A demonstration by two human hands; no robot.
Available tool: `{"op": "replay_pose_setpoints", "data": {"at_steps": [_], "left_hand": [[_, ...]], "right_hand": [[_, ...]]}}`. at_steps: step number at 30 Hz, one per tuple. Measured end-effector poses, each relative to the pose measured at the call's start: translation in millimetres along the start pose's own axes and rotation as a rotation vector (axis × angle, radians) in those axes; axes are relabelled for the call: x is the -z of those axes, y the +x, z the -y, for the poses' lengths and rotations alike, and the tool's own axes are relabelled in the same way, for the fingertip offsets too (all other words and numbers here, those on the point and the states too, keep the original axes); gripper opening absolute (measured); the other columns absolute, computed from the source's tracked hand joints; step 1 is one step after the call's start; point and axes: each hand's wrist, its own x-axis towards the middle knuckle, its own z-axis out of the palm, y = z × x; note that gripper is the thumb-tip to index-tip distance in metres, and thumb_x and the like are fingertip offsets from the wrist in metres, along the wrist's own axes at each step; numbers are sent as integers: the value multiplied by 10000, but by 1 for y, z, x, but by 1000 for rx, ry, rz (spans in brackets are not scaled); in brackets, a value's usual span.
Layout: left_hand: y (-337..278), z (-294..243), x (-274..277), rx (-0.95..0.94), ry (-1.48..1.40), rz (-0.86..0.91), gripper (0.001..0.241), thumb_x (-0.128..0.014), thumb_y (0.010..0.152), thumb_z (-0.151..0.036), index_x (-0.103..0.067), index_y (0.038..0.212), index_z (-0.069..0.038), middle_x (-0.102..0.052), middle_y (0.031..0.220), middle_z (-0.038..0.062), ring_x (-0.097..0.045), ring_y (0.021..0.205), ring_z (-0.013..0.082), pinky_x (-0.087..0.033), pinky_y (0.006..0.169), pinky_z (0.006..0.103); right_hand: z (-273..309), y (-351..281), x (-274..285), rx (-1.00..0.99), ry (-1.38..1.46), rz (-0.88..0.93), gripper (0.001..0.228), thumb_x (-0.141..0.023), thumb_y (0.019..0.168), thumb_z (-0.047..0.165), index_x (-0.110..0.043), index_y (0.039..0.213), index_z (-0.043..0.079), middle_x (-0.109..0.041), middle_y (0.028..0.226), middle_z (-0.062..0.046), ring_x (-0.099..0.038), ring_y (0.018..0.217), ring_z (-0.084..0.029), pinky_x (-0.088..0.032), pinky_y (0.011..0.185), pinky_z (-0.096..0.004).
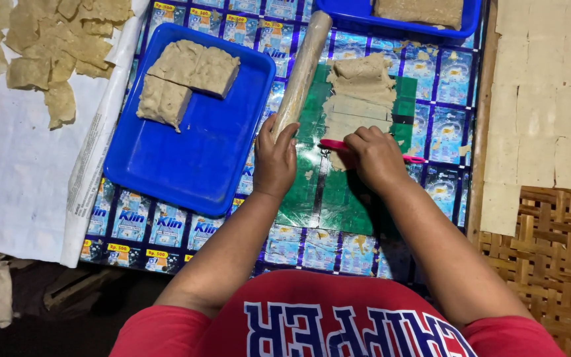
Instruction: Flattening and shaping food dough using a rolling pin and a spatula on a flat workspace.
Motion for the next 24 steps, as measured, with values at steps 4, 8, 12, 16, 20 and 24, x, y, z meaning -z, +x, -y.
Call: {"op": "replay_pose_setpoints", "data": {"at_steps": [4, 8, 12, 16, 20, 24], "left_hand": [[2, 0, 0, -9, 1, -4, 325, -584, 1026, -170, -606, 1331, -278, -455, 1445, 158, -526, 1324, 398, -481, 1055, 522], [1, -2, 4, -4, -16, 5, 331, -585, 1019, -147, -614, 1325, -269, -456, 1443, 167, -521, 1324, 407, -471, 1065, 522], [4, -6, 8, 2, -30, 12, 322, -594, 1010, -133, -627, 1306, -254, -470, 1424, 183, -528, 1311, 419, -470, 1056, 531], [2, -5, 4, -5, -28, 12, 316, -595, 1013, -142, -630, 1304, -260, -467, 1434, 170, -520, 1329, 405, -467, 1068, 523], [2, -3, 4, 4, -22, 13, 320, -585, 1018, -148, -623, 1313, -267, -453, 1454, 164, -507, 1345, 400, -459, 1077, 526], [3, -5, 7, 2, -30, 15, 316, -578, 1021, -147, -627, 1311, -263, -451, 1457, 161, -504, 1348, 403, -459, 1075, 530]], "right_hand": [[-24, -29, -2, -166, 168, -4, 246, -704, 835, 112, -658, 1061, 197, -632, 950, -41, -644, 996, -306, -532, 808, -419], [-27, -84, 4, -673, 211, -153, 196, -673, 1000, 267, -615, 1096, 107, -647, 868, -225, -662, 906, -498, -513, 769, -588], [12, -110, 4, -852, 154, 100, 262, -542, 1044, 393, -519, 1162, 160, -699, 788, -265, -707, 824, -527, -528, 746, -627], [37, -117, -3, -858, 135, 259, 282, -471, 1034, 426, -478, 1138, 163, -724, 785, -231, -731, 821, -503, -554, 734, -585], [37, -108, -13, -859, 73, 293, 279, -393, 1052, 395, -422, 1175, 146, -732, 801, -246, -732, 827, -512, -560, 776, -611], [29, -99, -24, -855, 62, 294, 295, -370, 1062, 376, -380, 1223, 129, -728, 825, -258, -724, 857, -534, -549, 801, -641]]}}
